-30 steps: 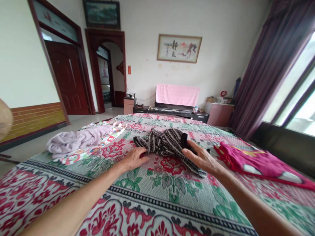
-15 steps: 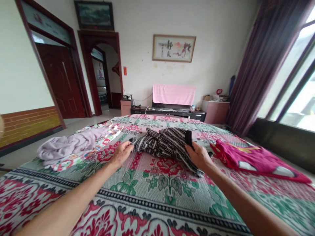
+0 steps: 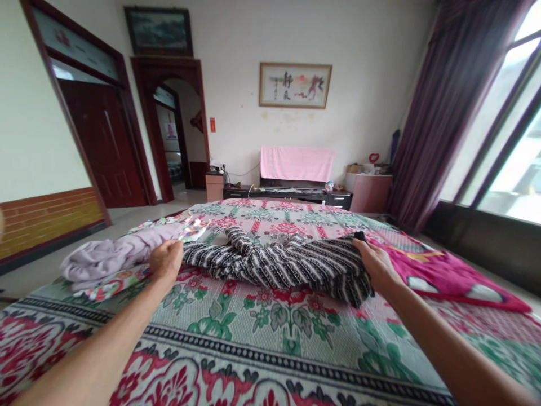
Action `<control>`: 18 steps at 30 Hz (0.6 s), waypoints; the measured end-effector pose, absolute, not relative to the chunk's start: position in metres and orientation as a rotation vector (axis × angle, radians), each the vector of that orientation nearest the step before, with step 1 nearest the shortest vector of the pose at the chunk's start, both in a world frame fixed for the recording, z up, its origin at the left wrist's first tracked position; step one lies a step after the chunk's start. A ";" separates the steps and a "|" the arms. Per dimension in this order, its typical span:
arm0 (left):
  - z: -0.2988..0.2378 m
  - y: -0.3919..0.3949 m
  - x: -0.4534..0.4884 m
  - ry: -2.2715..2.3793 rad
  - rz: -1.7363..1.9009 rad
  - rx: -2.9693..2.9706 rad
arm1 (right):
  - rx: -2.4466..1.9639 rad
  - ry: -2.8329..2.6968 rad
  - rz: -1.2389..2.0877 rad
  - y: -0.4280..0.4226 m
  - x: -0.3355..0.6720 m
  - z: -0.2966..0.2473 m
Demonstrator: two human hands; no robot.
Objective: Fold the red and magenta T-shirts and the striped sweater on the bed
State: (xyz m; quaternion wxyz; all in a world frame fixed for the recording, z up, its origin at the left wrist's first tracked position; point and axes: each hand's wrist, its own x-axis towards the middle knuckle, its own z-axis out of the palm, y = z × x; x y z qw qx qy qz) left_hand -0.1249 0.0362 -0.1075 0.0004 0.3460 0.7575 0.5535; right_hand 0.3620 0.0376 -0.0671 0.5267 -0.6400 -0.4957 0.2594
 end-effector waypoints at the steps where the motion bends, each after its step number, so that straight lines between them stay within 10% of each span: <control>1: -0.107 0.036 -0.126 2.446 1.677 1.097 | -1.576 -1.231 0.595 0.038 0.364 -0.070; 18: -0.080 0.046 -0.052 1.858 0.992 2.697 | -1.924 -1.626 0.164 0.047 0.355 -0.090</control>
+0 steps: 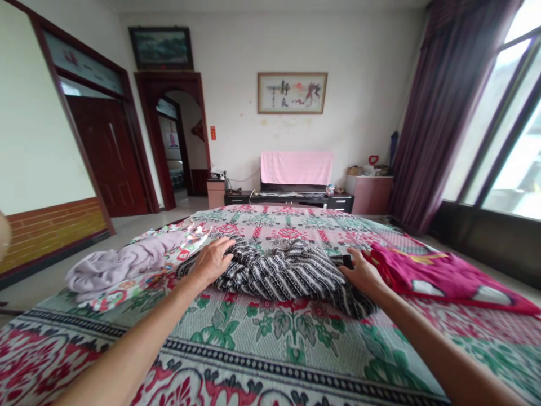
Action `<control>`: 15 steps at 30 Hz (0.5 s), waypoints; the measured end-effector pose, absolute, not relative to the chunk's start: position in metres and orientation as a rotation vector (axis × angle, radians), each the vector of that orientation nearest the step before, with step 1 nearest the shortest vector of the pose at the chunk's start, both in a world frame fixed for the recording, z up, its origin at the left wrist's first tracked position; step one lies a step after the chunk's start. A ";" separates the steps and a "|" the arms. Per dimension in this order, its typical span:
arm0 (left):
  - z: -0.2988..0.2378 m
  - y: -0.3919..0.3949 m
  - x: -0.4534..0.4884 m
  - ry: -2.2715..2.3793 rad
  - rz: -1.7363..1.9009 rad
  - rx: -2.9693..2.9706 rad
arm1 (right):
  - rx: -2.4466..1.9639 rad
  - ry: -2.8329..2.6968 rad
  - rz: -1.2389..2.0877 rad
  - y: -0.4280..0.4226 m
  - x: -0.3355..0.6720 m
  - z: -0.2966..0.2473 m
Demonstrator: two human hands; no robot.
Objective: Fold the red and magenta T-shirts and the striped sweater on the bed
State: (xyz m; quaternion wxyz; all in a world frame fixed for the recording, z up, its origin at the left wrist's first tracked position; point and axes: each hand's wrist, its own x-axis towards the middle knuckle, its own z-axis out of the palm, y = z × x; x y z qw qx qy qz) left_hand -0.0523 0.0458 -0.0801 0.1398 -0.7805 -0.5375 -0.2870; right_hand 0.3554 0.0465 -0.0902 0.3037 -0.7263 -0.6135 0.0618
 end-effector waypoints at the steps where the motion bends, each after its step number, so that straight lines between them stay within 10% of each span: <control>1: -0.078 0.049 -0.046 -1.567 -0.795 -2.305 | -1.937 -1.636 0.164 0.046 0.355 -0.093; 15: -0.074 0.054 -0.025 -2.041 -1.005 -2.103 | -1.939 -1.691 0.041 0.031 0.341 -0.101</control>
